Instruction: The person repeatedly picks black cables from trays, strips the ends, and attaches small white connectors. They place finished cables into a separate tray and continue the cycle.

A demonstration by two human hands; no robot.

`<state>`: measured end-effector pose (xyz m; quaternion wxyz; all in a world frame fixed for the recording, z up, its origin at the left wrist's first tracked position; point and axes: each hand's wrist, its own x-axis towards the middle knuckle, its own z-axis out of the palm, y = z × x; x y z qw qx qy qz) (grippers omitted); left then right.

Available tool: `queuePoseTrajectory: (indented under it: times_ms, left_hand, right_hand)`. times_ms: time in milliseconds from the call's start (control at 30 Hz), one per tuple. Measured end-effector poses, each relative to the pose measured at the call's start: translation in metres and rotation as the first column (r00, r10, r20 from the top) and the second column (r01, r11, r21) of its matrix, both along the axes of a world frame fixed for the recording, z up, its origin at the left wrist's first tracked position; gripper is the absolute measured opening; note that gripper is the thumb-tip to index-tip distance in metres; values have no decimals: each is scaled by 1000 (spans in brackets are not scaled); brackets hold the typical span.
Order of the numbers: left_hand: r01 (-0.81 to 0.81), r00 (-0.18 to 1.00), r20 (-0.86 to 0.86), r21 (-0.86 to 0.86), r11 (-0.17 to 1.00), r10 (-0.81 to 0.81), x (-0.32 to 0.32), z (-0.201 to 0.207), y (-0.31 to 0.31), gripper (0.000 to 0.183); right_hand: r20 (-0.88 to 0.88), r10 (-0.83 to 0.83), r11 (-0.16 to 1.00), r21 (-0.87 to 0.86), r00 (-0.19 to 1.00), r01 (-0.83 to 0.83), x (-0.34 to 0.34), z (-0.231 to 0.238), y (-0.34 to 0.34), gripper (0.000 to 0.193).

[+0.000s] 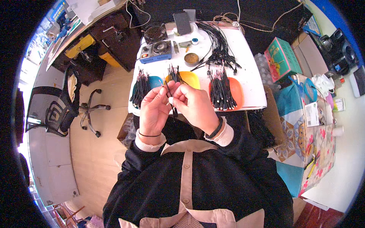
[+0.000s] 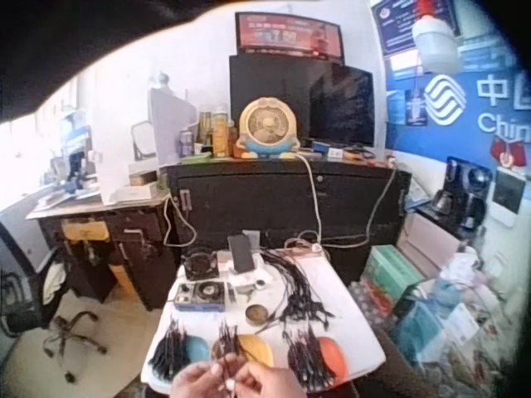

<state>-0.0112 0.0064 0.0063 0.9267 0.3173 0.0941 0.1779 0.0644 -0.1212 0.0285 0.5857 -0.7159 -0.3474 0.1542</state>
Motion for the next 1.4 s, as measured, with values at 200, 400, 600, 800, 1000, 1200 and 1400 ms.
queuePoseTrajectory:
  times_ms: [200,400,600,800,1000,1200,1400]
  left_hand:
    - [106,994,14,21,994,-106,-2,8,-14,11]
    - [195,980,38,13,981,-196,-2,8,-20,11]
    - [192,981,-2,72,979,-193,-6,11,-26,9]
    - [270,961,46,46,962,-272,-8,15,-25,7]
    - [520,852,137,-119,846,-505,-12,12,-17,12]
    - [628,778,135,-180,757,-614,-11,11,-14,9]
    - [513,850,185,-81,854,-493,-12,10,-21,7]
  right_hand:
    - [179,-8,998,-59,984,18,-3,6,-22,13]
    - [217,79,986,-162,973,-44,-1,10,-38,15]
    - [-108,136,974,195,985,-113,16,23,-42,14]
    - [-333,290,915,370,897,-159,17,20,-38,15]
    - [-539,415,905,328,733,-271,23,24,-44,16]
    - [-451,420,903,298,788,-310,20,33,-47,14]
    - [-571,569,797,560,592,-226,10,23,-39,14]
